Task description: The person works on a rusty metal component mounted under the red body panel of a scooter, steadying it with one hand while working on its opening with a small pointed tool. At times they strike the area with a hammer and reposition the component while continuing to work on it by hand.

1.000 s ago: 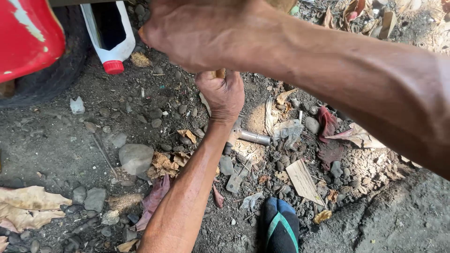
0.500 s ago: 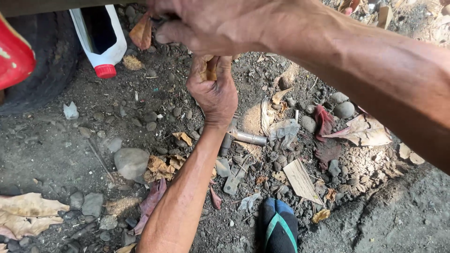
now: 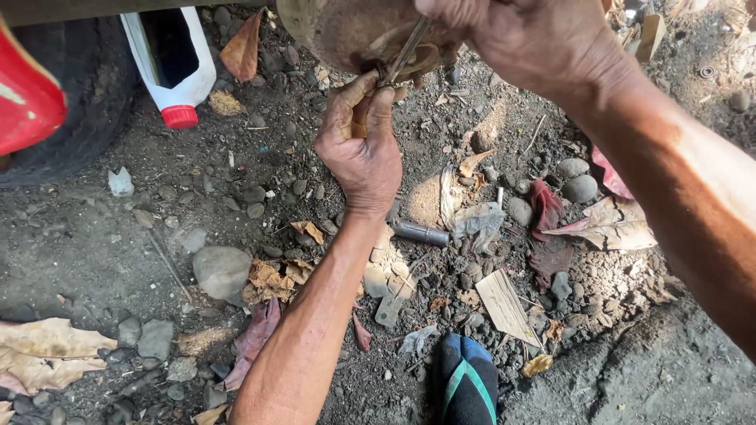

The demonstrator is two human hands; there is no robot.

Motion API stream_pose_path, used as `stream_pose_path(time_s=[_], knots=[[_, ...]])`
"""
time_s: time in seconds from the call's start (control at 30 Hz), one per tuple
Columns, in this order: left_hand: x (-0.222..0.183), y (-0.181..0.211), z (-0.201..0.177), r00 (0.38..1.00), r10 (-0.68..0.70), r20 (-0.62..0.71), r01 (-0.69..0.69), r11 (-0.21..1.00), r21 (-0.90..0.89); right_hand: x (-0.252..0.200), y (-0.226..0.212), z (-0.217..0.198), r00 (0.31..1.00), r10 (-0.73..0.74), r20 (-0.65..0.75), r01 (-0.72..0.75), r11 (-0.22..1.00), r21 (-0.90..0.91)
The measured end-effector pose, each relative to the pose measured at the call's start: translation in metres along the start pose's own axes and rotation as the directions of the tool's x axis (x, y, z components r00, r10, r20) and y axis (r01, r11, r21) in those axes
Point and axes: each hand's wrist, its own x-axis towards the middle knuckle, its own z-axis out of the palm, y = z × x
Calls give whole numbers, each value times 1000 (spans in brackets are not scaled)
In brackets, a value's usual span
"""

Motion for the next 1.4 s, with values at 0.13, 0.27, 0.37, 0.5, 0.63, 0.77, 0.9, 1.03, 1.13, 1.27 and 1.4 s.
stream_pose_path(time_s=[0.13,0.27,0.37,0.5,0.63,0.77,0.9,1.03,1.13,1.27,1.4], knots=[[3,5,-4,1000,-16,1,16,999,-38,10,-10,-2,998,-59,-8,59,984,168],[-1,-3,-12,999,30,37,-24,988,-150,7,-29,-1,990,136,47,-144,934,326],[-3,1,-18,996,63,60,-60,997,-38,14,-51,0,997,42,65,-61,945,323],[-1,5,-23,994,52,99,-58,996,67,42,-74,12,926,280,254,-240,954,-177],[-1,8,-18,996,-43,80,55,986,-160,81,-96,33,802,403,440,-239,893,-382],[-4,1,-15,999,5,-39,-2,997,81,95,-85,70,842,74,534,356,667,-655],[-4,8,-6,992,-33,-122,53,985,166,106,-77,84,831,11,557,434,614,-659],[-3,3,-1,993,-14,-121,31,989,141,103,-75,72,721,31,692,648,321,-690],[-6,-3,-1,989,-60,-135,76,991,113,99,-71,73,896,-34,442,293,795,-532],[-3,2,1,998,-7,-67,7,1000,-3,97,-67,64,908,43,417,83,957,-280],[-4,9,2,999,-37,-6,36,987,-155,81,-49,51,921,147,362,-76,976,-205]])
